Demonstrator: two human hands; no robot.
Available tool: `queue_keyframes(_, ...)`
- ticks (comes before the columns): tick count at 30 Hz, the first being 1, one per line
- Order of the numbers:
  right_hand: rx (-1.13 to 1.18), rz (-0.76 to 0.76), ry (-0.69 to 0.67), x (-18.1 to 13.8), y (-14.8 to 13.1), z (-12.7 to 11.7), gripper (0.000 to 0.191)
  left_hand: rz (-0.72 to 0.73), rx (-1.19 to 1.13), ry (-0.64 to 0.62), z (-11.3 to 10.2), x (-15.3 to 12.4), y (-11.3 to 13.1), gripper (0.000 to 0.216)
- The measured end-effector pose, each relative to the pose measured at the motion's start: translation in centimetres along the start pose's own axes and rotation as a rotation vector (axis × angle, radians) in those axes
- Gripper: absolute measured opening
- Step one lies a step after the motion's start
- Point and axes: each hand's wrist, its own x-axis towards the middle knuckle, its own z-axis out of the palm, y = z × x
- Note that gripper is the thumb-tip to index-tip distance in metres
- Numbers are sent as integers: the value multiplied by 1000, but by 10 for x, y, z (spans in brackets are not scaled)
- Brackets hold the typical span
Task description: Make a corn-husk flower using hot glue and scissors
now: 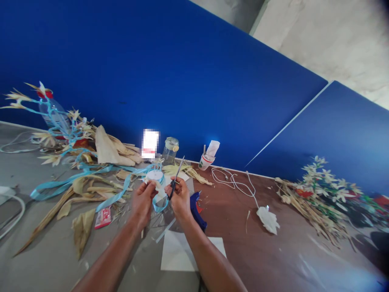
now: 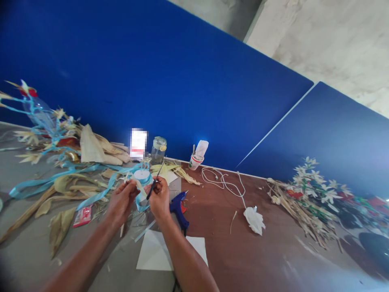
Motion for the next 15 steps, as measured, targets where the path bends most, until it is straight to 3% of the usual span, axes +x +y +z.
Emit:
queue_keyframes(8,-252,12,-272,-10,2,-3,38,105,-18,60,-8,10,8,28)
queue_keyframes(15,-528,-87,-303,-15,13,-4,28,133,-15,79,-14,15,4,28)
